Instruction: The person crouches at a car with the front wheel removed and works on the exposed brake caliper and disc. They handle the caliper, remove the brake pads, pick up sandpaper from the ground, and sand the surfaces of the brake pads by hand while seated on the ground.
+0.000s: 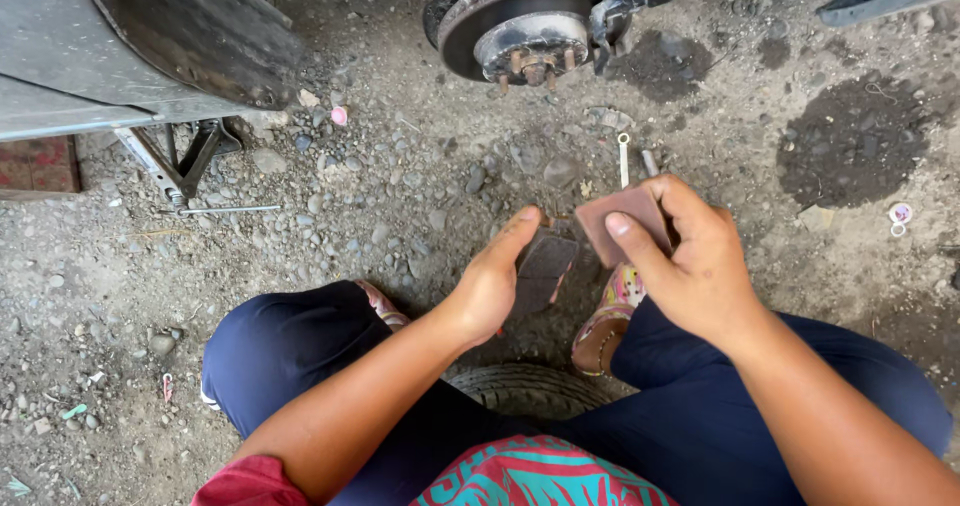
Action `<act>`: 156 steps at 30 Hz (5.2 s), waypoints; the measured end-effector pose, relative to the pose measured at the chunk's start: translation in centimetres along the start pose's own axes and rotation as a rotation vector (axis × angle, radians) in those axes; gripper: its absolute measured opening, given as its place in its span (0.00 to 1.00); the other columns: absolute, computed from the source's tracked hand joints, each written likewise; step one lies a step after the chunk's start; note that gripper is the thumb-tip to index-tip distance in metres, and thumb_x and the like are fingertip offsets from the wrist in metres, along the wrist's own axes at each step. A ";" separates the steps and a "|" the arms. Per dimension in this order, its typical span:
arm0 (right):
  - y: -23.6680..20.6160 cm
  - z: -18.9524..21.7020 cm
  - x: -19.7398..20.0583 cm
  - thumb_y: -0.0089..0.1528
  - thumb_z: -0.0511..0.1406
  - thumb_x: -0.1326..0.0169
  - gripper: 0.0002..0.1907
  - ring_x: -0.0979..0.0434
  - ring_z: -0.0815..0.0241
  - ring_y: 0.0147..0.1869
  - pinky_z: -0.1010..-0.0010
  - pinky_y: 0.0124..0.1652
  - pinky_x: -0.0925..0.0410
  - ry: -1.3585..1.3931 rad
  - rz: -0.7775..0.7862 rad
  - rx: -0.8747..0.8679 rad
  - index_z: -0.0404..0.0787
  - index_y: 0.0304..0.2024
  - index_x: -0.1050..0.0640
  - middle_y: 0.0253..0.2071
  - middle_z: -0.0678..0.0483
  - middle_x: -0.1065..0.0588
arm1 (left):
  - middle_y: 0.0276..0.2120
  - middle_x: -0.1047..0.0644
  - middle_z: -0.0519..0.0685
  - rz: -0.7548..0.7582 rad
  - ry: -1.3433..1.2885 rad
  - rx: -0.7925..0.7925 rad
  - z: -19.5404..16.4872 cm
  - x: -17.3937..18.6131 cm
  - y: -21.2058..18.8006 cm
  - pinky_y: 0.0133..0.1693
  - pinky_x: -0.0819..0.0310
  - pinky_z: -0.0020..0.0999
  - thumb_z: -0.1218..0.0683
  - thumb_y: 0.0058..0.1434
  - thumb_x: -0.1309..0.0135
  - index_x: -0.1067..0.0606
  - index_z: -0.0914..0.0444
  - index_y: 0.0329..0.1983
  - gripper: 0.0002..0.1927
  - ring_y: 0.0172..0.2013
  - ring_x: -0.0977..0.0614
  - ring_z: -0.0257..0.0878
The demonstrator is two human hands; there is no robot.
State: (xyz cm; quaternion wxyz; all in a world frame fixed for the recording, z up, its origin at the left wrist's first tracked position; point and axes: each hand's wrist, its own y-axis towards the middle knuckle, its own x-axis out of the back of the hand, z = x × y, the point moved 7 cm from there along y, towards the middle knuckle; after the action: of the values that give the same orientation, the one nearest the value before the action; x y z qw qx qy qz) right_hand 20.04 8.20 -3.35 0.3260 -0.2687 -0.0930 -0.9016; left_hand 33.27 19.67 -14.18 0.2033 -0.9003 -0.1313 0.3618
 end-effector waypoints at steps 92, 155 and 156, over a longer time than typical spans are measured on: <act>-3.4 8.5 0.2 0.54 0.30 0.27 0.18 0.22 0.54 0.42 0.66 0.38 0.28 -0.280 -0.270 0.933 0.43 0.46 0.16 0.43 0.54 0.22 | 0.39 0.26 0.57 -0.021 0.803 -0.837 -9.7 -4.7 -5.0 0.44 0.30 0.37 0.49 0.79 0.70 0.32 0.69 0.44 0.20 0.36 0.25 0.44; -1.6 7.0 0.0 0.56 0.23 0.35 0.16 0.21 0.53 0.45 0.65 0.44 0.27 -0.163 -0.265 0.746 0.39 0.46 0.18 0.46 0.50 0.21 | 0.36 0.26 0.55 -0.140 0.762 -0.845 -9.2 -3.6 -4.8 0.41 0.31 0.37 0.50 0.79 0.70 0.31 0.69 0.42 0.21 0.35 0.26 0.41; -1.9 7.2 0.3 0.56 0.23 0.36 0.16 0.20 0.53 0.45 0.66 0.44 0.26 -0.120 -0.282 0.750 0.38 0.46 0.18 0.46 0.49 0.20 | 0.35 0.26 0.55 -0.153 0.762 -0.823 -9.1 -3.4 -4.7 0.40 0.31 0.37 0.50 0.79 0.70 0.31 0.69 0.42 0.21 0.34 0.27 0.41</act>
State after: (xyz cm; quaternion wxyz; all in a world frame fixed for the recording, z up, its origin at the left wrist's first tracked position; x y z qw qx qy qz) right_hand 21.72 12.00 2.84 0.2684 -0.1679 -0.4702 -0.8238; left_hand 36.89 20.03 -4.01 -0.1058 -0.9603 -0.2436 -0.0856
